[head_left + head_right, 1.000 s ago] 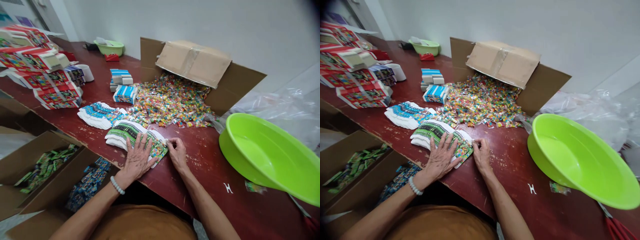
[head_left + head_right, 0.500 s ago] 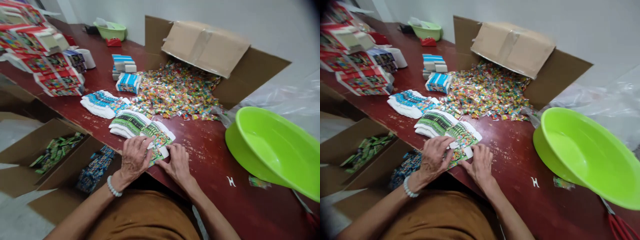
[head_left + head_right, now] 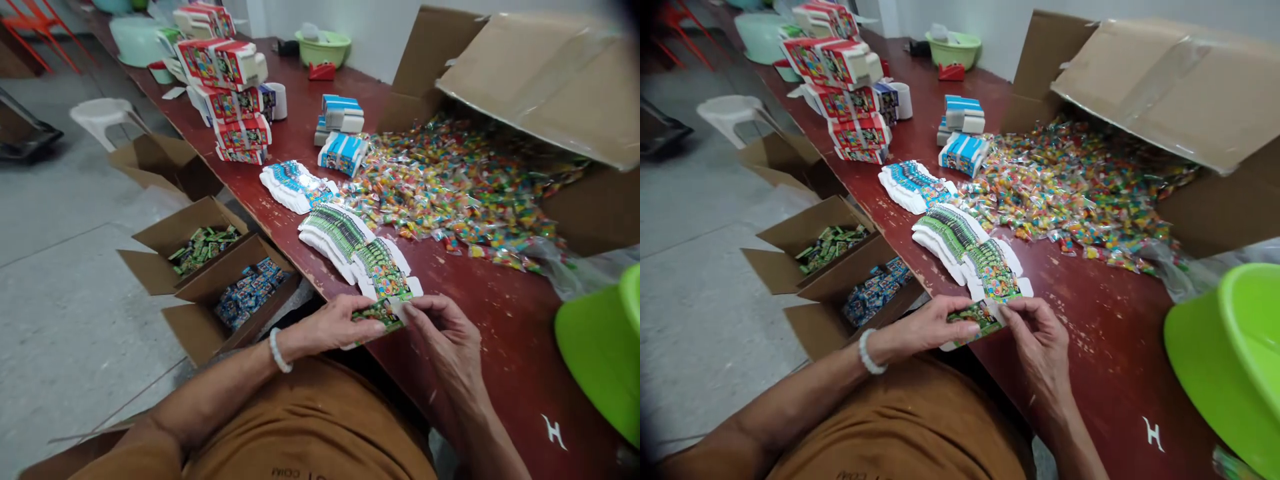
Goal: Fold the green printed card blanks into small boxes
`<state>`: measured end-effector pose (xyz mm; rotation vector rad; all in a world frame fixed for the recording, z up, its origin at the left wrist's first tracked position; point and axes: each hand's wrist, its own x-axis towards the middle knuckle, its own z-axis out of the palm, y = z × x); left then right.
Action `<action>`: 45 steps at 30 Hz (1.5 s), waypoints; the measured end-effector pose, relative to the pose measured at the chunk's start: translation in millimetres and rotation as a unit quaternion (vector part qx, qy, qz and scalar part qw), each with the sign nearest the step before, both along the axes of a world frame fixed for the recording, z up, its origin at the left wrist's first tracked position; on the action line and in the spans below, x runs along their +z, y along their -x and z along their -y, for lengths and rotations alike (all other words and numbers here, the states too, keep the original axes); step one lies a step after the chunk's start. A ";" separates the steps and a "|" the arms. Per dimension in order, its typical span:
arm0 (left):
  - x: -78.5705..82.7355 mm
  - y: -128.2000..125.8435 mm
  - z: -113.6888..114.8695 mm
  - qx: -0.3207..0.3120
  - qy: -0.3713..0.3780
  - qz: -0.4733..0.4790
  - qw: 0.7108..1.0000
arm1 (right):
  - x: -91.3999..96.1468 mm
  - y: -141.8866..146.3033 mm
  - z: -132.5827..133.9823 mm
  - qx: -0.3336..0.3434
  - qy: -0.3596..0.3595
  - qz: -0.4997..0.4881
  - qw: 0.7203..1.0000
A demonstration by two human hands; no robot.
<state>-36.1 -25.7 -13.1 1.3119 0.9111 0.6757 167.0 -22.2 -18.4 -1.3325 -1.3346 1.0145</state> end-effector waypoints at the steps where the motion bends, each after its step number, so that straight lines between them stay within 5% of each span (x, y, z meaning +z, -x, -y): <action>1: 2.5 2.2 -1.0 -0.072 0.091 0.080 0.990 | 6.6 4.9 -1.5 0.003 -0.017 0.001 1.000; 3: 4.7 6.3 -2.6 -0.188 0.222 0.183 0.939 | 17.0 14.6 -6.7 0.022 -0.062 0.021 0.998; 5: 4.8 9.5 -2.9 -0.195 0.267 0.205 0.921 | 23.7 22.8 -12.7 0.061 -0.121 0.079 0.988; 10: 6.8 16.9 -5.4 -0.056 0.163 0.150 0.974 | 31.9 34.8 -20.4 0.108 -0.197 0.278 0.934; 15: 13.8 20.4 -14.0 -0.088 0.098 0.100 0.986 | 38.9 38.7 -18.0 0.100 -0.206 0.331 0.915; 19: 18.9 17.4 -17.7 -0.111 0.081 0.065 0.988 | 43.6 35.5 -20.0 0.172 -0.218 0.296 0.914; 32: 22.8 -1.3 -18.0 -0.062 0.150 0.060 0.985 | 59.0 15.5 -31.7 0.277 -0.057 0.190 0.940; 37: 19.6 -7.8 -20.4 -0.054 0.222 0.097 0.969 | 63.8 10.2 -32.1 0.283 -0.084 0.162 0.942; 42: 21.7 -5.5 -33.6 0.053 0.264 0.170 0.948 | 50.9 -13.8 -32.3 0.227 -0.043 0.120 0.965; 45: 23.3 0.0 -37.5 0.069 0.232 0.156 0.958 | 28.9 -36.5 -36.5 0.137 0.012 0.246 0.959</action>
